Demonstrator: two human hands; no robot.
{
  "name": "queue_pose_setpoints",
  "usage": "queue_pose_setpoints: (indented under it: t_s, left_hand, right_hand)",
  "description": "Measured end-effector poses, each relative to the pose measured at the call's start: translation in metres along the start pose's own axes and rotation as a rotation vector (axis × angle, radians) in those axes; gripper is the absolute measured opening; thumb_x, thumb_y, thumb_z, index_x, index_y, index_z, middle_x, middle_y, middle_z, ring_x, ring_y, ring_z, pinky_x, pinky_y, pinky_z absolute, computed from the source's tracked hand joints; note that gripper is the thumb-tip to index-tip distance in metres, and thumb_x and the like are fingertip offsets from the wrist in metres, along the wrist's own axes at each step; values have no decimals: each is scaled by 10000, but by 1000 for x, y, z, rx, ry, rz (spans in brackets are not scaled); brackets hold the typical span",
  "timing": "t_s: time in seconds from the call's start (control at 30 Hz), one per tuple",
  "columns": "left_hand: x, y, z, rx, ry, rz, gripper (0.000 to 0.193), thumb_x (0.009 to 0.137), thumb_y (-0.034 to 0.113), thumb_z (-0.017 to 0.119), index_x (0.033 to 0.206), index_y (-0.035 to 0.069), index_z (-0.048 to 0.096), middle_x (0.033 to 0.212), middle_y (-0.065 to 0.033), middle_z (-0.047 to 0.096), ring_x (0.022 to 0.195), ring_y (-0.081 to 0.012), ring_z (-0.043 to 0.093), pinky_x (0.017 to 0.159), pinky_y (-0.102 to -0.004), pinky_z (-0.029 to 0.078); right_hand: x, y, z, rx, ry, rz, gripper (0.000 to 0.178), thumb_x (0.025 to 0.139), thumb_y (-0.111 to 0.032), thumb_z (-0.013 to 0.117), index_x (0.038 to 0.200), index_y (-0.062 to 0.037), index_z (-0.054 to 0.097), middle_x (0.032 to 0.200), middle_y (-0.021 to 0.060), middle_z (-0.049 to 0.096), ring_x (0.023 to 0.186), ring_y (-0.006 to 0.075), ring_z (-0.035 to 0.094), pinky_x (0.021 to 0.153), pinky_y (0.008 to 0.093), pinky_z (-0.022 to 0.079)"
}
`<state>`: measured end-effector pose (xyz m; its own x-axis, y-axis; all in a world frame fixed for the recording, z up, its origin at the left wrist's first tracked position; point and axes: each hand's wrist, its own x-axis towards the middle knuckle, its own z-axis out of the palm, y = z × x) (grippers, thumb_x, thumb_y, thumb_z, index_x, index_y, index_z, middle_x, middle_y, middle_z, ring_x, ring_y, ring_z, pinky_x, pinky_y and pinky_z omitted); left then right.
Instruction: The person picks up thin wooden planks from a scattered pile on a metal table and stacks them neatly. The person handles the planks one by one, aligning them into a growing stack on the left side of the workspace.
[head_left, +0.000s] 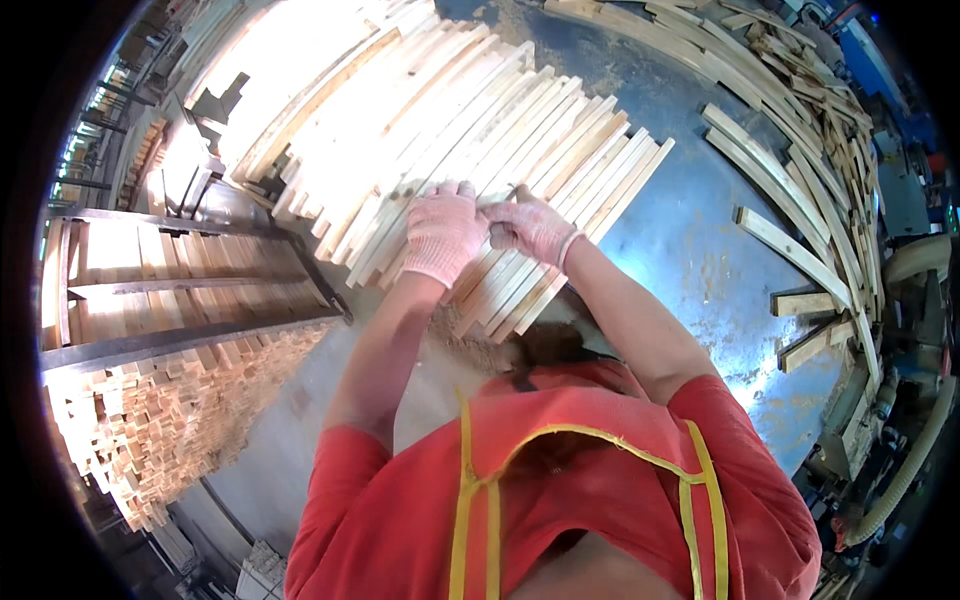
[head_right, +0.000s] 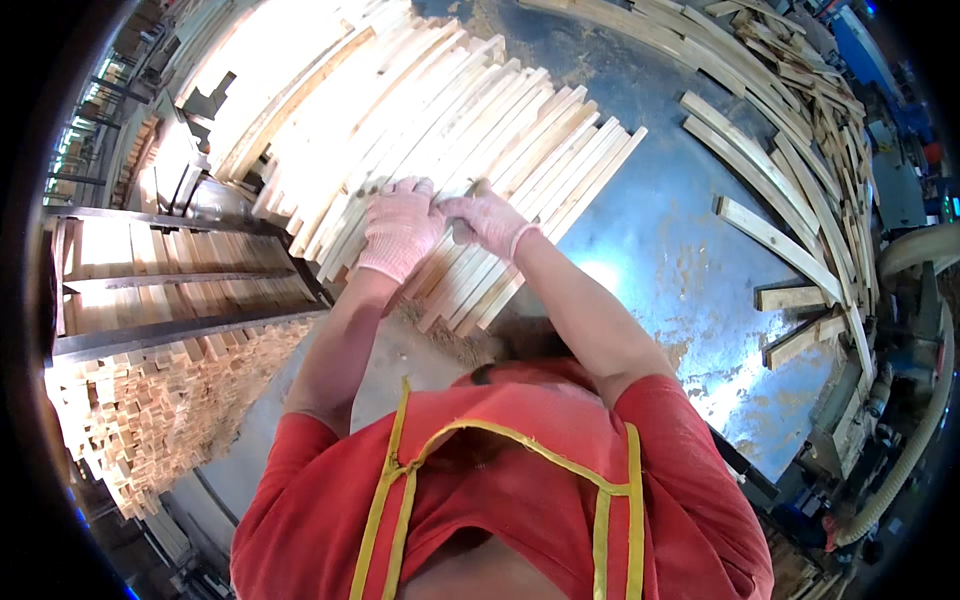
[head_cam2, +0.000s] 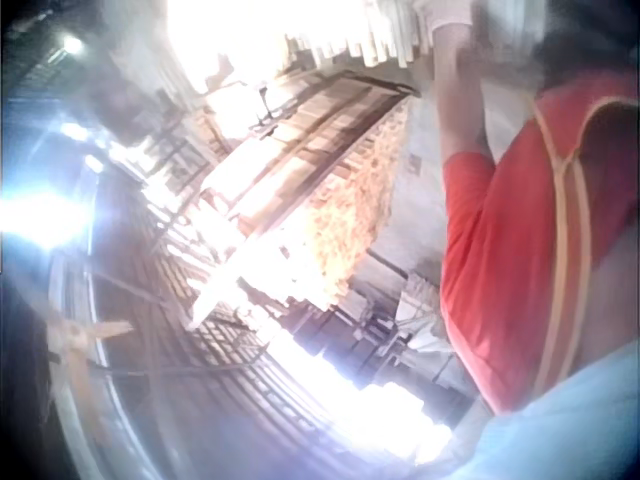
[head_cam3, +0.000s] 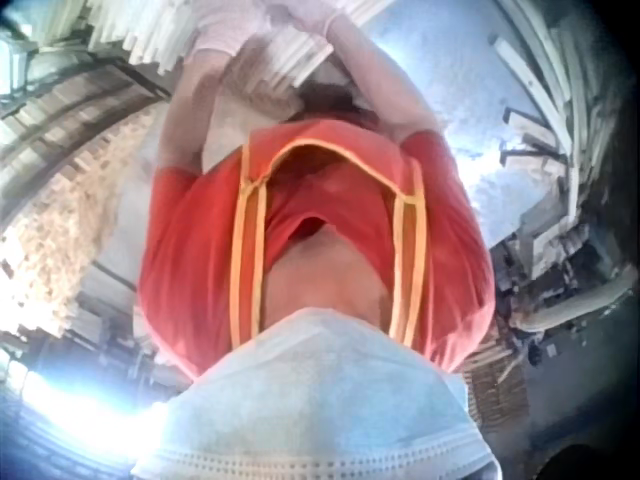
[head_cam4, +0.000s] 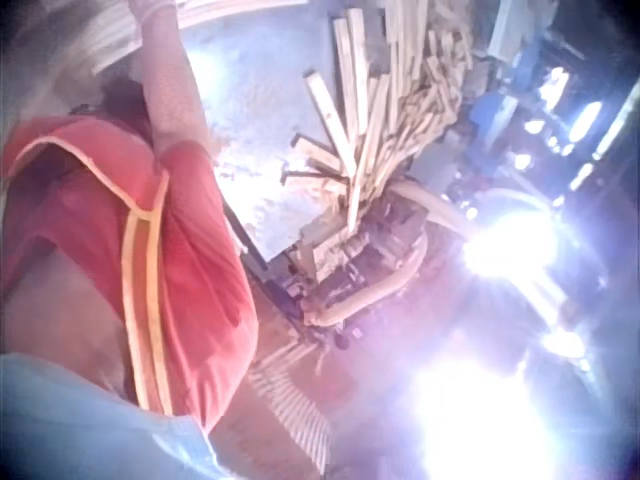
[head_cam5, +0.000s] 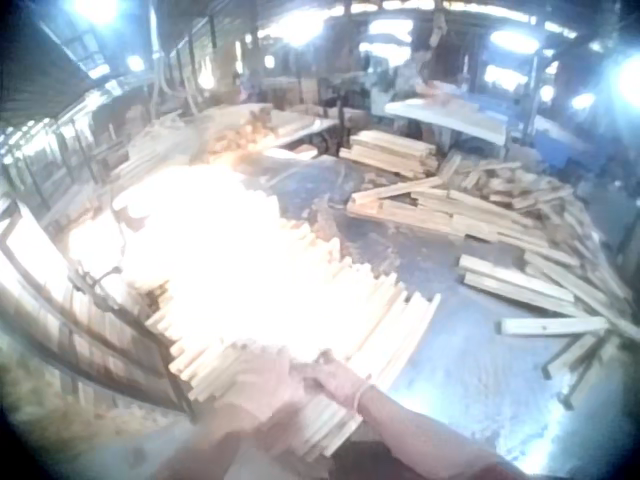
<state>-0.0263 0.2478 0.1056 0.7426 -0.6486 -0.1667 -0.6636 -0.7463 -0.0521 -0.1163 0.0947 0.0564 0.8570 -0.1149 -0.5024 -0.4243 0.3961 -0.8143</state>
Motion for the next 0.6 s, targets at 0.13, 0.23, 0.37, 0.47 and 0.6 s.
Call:
queue_pose_setpoints:
  t_s: [0.13,0.23,0.37,0.47,0.6]
  left_hand:
    - [-69,29,27,-267,195,194,485,1022,330,594,1451,104,598,1353,-128,637,1276,-315,590,1063,-498,481]
    - [-111,54,60,-407,139,257,461,1003,289,595,1428,112,591,1376,-115,606,1307,-311,562,1092,-485,466]
    - [-132,93,95,-380,168,371,544,963,261,586,1480,100,548,1497,-124,530,1423,-330,484,1163,-477,444]
    - [-94,124,101,-426,249,469,588,956,221,524,1512,28,513,1578,-174,477,1525,-359,401,1216,-486,406]
    - [-41,130,114,-100,141,570,566,1076,304,345,1605,125,433,1686,-113,385,1593,-351,316,1318,-502,271]
  right_hand:
    - [-41,-6,-62,-43,-49,-125,400,986,-251,728,1289,10,728,1342,150,711,1174,276,696,1049,371,586]
    - [-84,2,-124,90,257,-165,388,1026,-255,677,1332,-16,691,1222,125,750,1090,211,712,922,326,598]
    - [-89,65,-216,137,237,45,365,1038,-234,686,1357,-80,597,1074,88,721,883,196,708,740,338,591]
    - [-73,56,-165,-64,295,28,413,1044,-363,694,1354,-110,589,926,-14,612,762,108,582,639,289,494]
    - [-47,43,-146,-230,327,55,720,1010,-425,671,1539,-11,412,1376,180,643,1206,278,647,997,388,541]
